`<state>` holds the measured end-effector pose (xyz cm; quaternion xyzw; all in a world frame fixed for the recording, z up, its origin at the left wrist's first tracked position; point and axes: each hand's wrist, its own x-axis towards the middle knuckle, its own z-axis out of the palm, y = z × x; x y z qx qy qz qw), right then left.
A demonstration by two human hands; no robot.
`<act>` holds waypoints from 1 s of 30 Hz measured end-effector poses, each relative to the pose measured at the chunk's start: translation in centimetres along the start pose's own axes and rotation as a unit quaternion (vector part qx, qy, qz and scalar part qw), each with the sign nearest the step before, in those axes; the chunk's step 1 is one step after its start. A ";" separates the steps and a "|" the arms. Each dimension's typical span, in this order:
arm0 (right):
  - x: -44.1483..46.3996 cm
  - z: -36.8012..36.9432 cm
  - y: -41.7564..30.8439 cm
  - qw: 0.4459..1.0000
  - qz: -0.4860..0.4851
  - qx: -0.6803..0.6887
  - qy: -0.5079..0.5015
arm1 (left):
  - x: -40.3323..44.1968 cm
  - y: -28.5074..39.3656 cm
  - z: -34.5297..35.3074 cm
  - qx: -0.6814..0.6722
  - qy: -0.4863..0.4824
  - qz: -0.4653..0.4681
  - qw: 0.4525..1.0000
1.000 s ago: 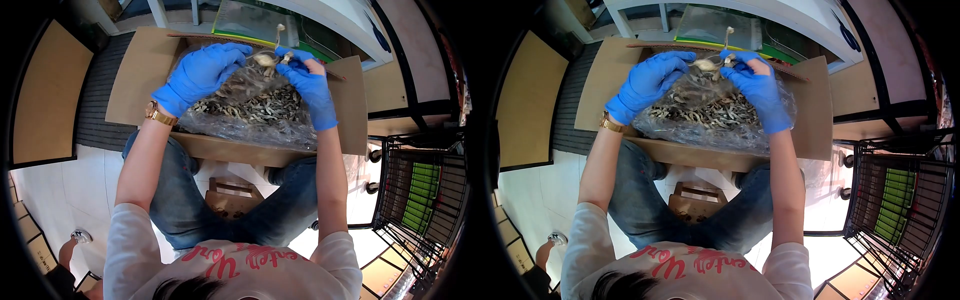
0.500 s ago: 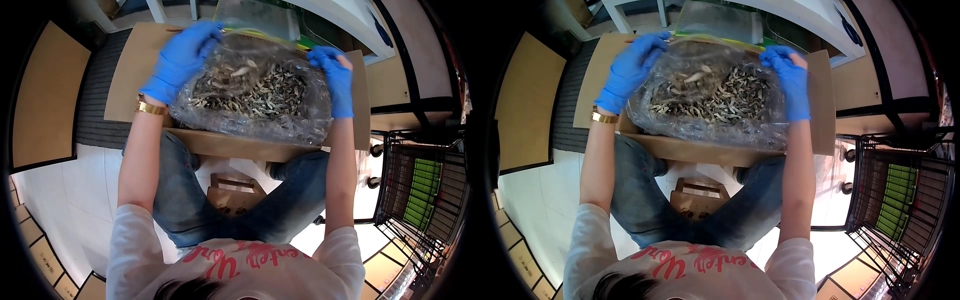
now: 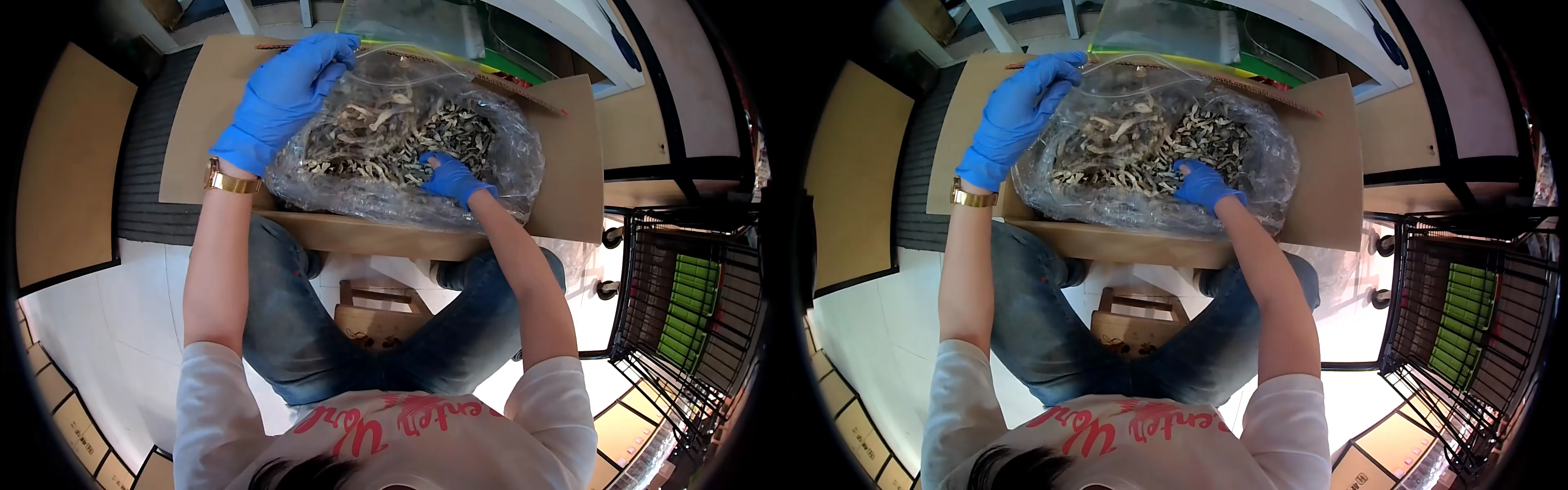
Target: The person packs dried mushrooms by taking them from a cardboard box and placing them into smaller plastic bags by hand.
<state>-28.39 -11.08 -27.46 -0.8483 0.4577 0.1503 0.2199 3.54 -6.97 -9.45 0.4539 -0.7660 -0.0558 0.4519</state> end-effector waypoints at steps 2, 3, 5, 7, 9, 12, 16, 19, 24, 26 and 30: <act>0.4 0.3 -0.2 1.000 0.002 0.016 0.002 | -0.2 0.1 0.1 -0.011 -0.009 -0.029 0.999; 0.6 0.4 -0.1 1.000 0.006 0.020 0.004 | -0.3 0.1 0.1 -0.010 -0.008 -0.031 0.999; 0.9 0.5 0.4 1.000 0.009 0.025 0.007 | -0.3 0.0 0.2 0.000 -0.001 -0.021 1.000; 1.3 -0.2 0.6 0.995 0.016 0.089 0.029 | -0.3 -0.1 0.1 0.007 -0.005 -0.019 1.000; 1.1 -1.3 0.0 0.994 0.013 0.102 0.039 | -0.3 -0.1 -0.1 0.014 -0.009 -0.015 1.000; -0.2 -6.4 -2.0 0.986 0.026 0.154 0.052 | -0.3 0.1 0.0 -0.005 0.001 -0.036 0.999; -1.5 -11.7 -0.6 0.943 -0.001 0.323 0.083 | -0.3 0.0 0.3 -0.015 0.010 -0.038 0.999; -5.0 -16.1 -0.3 0.908 0.028 0.395 0.136 | -0.2 0.5 0.3 0.007 0.004 -0.017 1.000; -11.6 -21.5 -2.7 0.855 0.031 0.431 0.288 | 0.1 2.6 0.8 0.015 -0.011 -0.060 0.998; -12.8 -22.4 -3.5 0.840 0.050 0.431 0.327 | 0.1 3.5 1.5 0.067 -0.015 -0.020 0.997; -13.6 -22.3 -5.3 0.835 -0.038 0.456 0.305 | -0.1 5.3 2.5 0.083 -0.044 0.003 0.996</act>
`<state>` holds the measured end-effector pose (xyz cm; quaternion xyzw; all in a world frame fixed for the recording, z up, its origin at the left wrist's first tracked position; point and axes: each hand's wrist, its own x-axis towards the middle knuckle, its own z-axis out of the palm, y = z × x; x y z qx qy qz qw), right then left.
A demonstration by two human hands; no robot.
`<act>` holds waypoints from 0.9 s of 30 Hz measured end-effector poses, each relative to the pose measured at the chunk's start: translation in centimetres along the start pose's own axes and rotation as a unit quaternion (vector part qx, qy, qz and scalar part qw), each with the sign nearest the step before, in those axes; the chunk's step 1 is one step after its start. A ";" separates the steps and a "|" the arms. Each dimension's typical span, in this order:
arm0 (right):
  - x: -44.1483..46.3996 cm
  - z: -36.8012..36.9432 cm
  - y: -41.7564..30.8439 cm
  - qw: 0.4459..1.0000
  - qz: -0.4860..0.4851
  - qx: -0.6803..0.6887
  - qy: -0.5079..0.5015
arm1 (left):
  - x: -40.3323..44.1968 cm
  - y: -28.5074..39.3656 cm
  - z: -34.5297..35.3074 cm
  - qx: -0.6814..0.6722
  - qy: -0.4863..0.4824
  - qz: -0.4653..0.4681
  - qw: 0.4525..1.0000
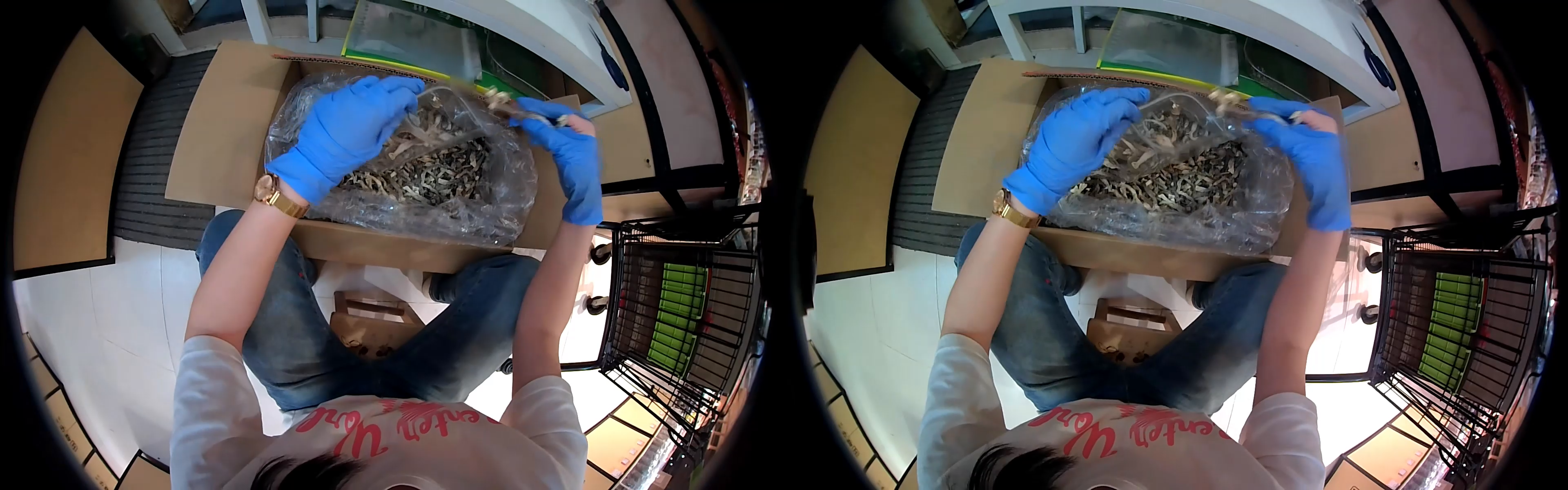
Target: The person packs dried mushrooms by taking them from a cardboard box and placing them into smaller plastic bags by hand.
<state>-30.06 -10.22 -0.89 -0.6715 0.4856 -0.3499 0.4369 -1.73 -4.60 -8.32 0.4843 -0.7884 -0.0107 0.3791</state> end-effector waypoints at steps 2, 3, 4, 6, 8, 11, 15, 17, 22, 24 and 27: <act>0.0 1.7 0.1 0.998 -0.021 0.002 -0.052 | 0.0 0.6 0.0 0.007 -0.012 0.008 1.000; 0.1 2.9 0.5 0.993 -0.053 -0.041 -0.102 | 0.0 0.9 -0.1 0.021 -0.019 0.023 0.999; 0.2 3.9 0.9 0.981 -0.084 -0.084 -0.150 | 0.0 1.1 -0.1 0.034 -0.027 0.038 0.998; 0.8 5.2 1.5 0.968 -0.152 -0.145 -0.135 | 0.0 1.4 0.0 0.039 -0.036 0.037 0.998; 0.8 5.7 1.5 0.946 -0.219 -0.205 -0.122 | -0.1 1.4 0.2 0.046 -0.044 0.032 0.997; 0.8 5.8 0.4 0.957 -0.178 -0.214 -0.084 | -0.2 1.1 0.4 0.031 -0.041 0.015 0.999; 0.8 5.4 -0.2 0.968 -0.229 -0.088 -0.048 | 0.0 1.3 0.0 0.038 -0.047 0.024 0.998; 0.6 5.6 -0.6 0.981 -0.183 -0.048 -0.045 | 0.0 1.3 0.0 0.030 -0.047 0.029 0.998; 1.0 6.7 1.1 0.961 -0.236 -0.143 -0.031 | -0.1 1.1 0.2 0.002 -0.048 0.005 0.999; 0.7 5.6 0.7 0.985 -0.123 -0.111 -0.053 | -0.2 0.5 0.3 -0.001 -0.037 0.013 0.999; 0.4 4.7 -0.5 0.986 -0.126 -0.090 -0.058 | -0.2 -0.2 0.2 -0.007 -0.015 0.012 1.000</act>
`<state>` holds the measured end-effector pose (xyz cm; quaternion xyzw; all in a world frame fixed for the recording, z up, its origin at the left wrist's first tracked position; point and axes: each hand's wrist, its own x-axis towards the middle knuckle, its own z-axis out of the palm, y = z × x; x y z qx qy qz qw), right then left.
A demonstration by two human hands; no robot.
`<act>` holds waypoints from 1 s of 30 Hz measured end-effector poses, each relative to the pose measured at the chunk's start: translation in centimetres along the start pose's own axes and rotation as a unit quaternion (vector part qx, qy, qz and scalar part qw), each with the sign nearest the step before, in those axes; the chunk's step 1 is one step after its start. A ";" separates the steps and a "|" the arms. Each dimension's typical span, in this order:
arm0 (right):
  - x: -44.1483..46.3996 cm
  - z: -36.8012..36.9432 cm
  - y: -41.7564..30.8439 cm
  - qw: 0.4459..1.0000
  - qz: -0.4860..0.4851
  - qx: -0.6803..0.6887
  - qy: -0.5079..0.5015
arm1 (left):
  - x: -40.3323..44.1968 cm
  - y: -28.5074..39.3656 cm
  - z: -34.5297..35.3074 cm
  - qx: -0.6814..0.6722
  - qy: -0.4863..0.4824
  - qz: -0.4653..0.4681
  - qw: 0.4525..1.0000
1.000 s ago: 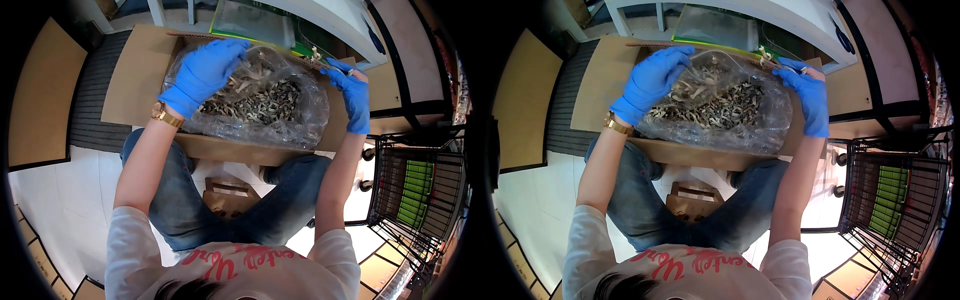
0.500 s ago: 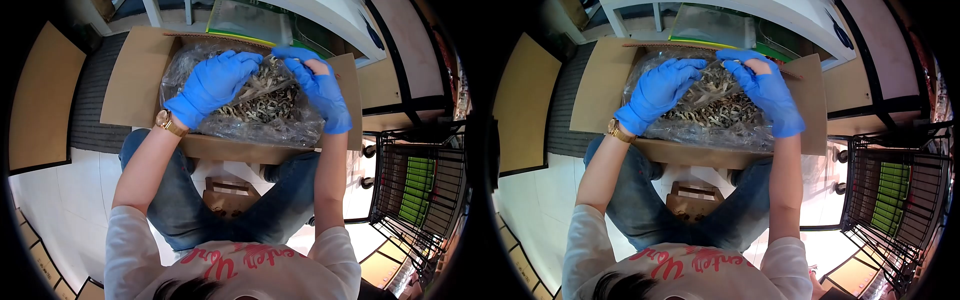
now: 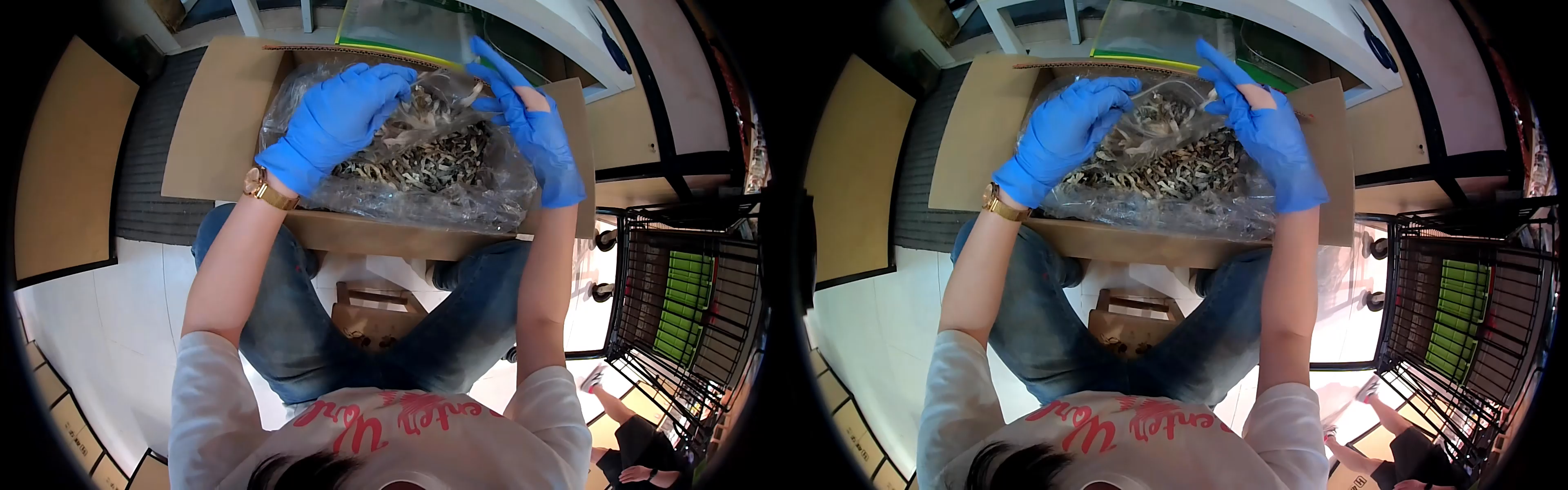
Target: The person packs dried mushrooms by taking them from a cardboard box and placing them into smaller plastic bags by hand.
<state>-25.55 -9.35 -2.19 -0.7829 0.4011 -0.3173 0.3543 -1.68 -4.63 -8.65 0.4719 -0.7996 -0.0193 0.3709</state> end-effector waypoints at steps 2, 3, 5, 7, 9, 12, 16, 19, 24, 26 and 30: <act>-0.1 0.5 1.9 0.999 -0.028 -0.022 -0.022 | 0.1 0.1 0.0 -0.008 0.008 -0.006 1.000; -0.1 0.8 2.6 0.997 -0.057 -0.044 -0.043 | 0.2 0.3 -0.2 -0.003 -0.001 -0.011 1.000; -0.2 0.8 3.3 0.999 -0.037 -0.031 -0.019 | 0.3 0.3 -0.2 -0.001 -0.014 -0.014 1.000; 0.1 -0.5 3.4 0.995 0.011 -0.047 0.091 | 0.1 -0.1 -0.2 0.016 0.019 0.005 1.000; 0.2 -2.5 6.2 0.993 0.011 0.028 0.111 | 0.0 -0.7 -0.4 0.006 0.025 -0.002 1.000; -1.2 -2.8 16.1 0.985 0.143 -0.066 -0.074 | 0.0 -1.5 -0.8 -0.010 0.041 0.000 0.999; -4.2 1.0 21.4 0.923 0.173 -0.210 -0.273 | 0.1 -1.6 -0.6 -0.027 0.048 0.009 0.998; -5.7 2.6 20.4 0.839 0.141 -0.347 -0.395 | 0.0 -1.7 -0.5 -0.025 0.051 0.012 0.998; -6.8 4.8 22.7 0.753 0.121 -0.452 -0.462 | -0.1 -2.1 -0.4 -0.023 0.056 0.018 0.998; -6.4 4.9 23.2 0.762 0.122 -0.445 -0.454 | -0.1 -2.1 -0.3 -0.016 0.057 0.020 0.998; -5.8 4.5 21.4 0.799 0.178 -0.369 -0.440 | -0.2 -2.4 0.0 -0.034 0.058 0.018 0.998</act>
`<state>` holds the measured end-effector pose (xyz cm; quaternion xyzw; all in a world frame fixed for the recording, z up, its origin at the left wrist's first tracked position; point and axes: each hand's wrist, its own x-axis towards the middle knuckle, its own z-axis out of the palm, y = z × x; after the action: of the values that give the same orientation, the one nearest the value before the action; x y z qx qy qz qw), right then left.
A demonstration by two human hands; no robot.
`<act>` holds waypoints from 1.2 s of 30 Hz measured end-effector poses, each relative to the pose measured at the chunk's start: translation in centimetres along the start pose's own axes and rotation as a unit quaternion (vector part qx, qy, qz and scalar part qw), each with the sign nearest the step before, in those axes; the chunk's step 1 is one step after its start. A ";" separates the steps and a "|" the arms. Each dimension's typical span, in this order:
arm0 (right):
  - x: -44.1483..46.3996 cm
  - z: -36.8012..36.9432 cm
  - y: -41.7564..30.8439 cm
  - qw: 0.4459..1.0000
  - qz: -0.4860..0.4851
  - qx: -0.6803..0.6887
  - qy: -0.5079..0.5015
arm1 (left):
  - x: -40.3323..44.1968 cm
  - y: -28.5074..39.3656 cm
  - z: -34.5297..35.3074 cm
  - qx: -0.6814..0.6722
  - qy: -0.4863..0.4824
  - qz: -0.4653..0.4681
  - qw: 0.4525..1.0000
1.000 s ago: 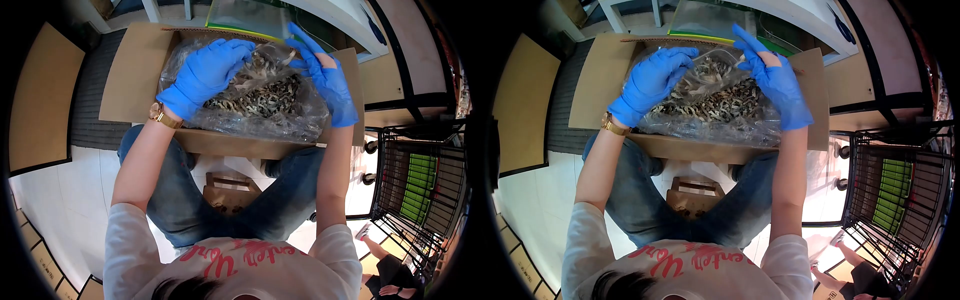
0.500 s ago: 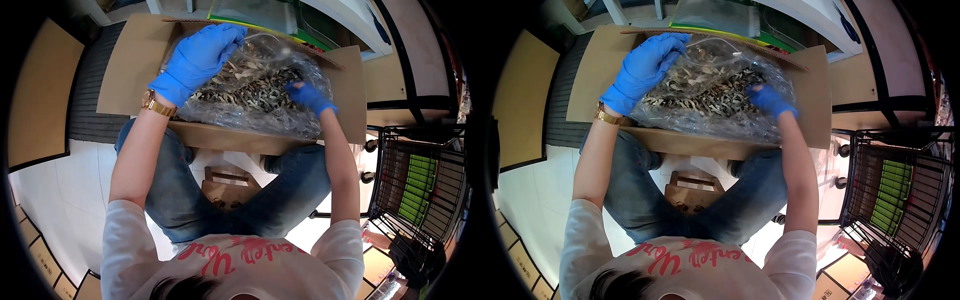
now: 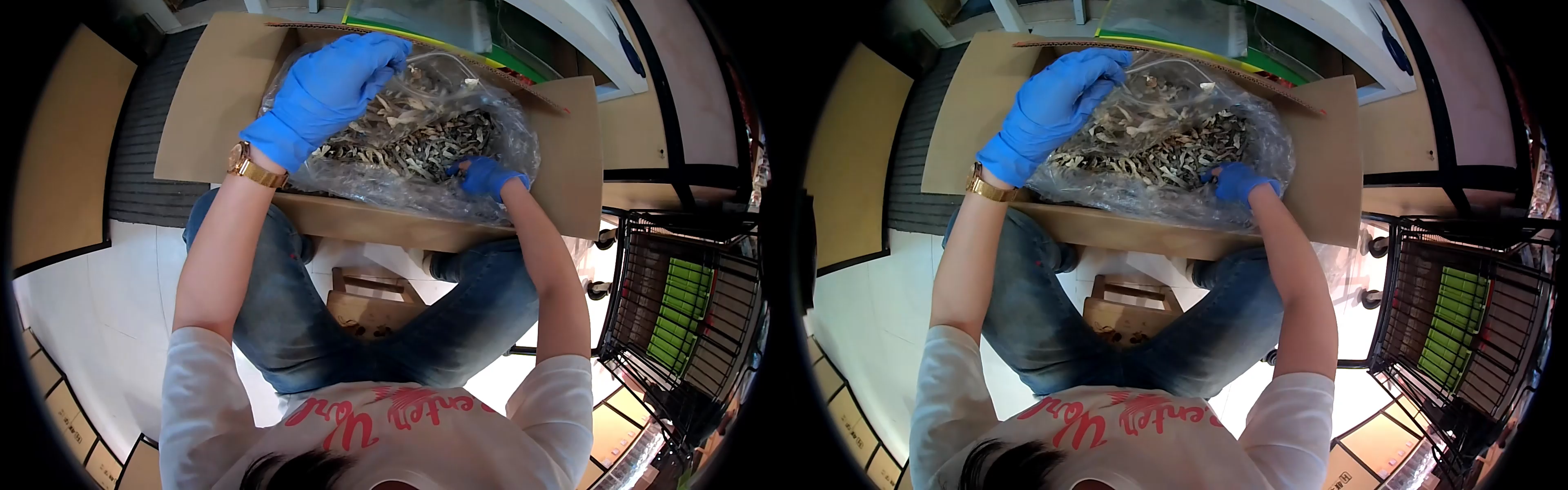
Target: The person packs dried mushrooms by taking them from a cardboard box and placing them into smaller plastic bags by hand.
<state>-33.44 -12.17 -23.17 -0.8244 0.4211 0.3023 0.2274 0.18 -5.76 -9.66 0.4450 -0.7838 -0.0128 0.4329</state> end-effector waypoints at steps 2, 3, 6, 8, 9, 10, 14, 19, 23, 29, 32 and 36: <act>0.1 0.1 0.2 0.999 0.009 0.046 -0.010 | 0.0 0.0 0.0 -0.010 -0.002 -0.007 1.000; 0.4 0.2 0.5 0.996 0.017 0.091 -0.020 | 0.1 0.0 -0.2 -0.006 -0.003 -0.003 1.000; 1.4 0.3 2.2 0.912 0.039 0.399 -0.086 | 0.2 0.1 -0.2 -0.006 -0.006 -0.003 1.000; 0.0 -1.3 0.4 0.940 0.060 0.322 -0.094 | 0.2 0.2 -0.2 -0.010 -0.007 -0.007 1.000; -0.5 -1.8 -0.6 0.961 0.080 0.242 -0.102 | 0.2 0.2 -0.2 -0.006 -0.009 -0.005 1.000; -0.5 -1.5 -0.9 0.962 0.079 0.242 -0.101 | 0.1 0.3 -0.2 -0.001 -0.011 -0.003 1.000; 0.6 0.4 -1.5 0.997 0.055 0.046 -0.040 | 0.1 0.2 -0.2 -0.005 -0.008 -0.001 1.000; 0.9 0.2 -1.0 0.996 0.043 0.068 0.027 | 0.0 0.3 -0.5 -0.008 -0.045 -0.041 0.998; 0.5 -0.5 -0.1 0.986 0.054 0.143 0.068 | 0.0 -0.2 -0.1 -0.013 -0.010 -0.001 1.000; 1.1 -0.6 2.0 0.974 0.083 0.191 0.087 | 0.1 0.0 -0.3 -0.007 -0.013 0.006 1.000; 1.1 -0.9 2.8 0.969 0.083 0.209 0.100 | 0.0 0.2 -0.4 -0.005 -0.014 0.002 1.000; 3.4 0.5 6.4 0.935 0.057 0.265 0.230 | -0.1 -0.2 -0.2 -0.017 -0.007 0.009 1.000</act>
<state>-37.31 -17.24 -26.66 -0.7562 0.5728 -0.0060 0.3164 0.52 -5.79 -9.66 0.4308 -0.7904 -0.0251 0.4348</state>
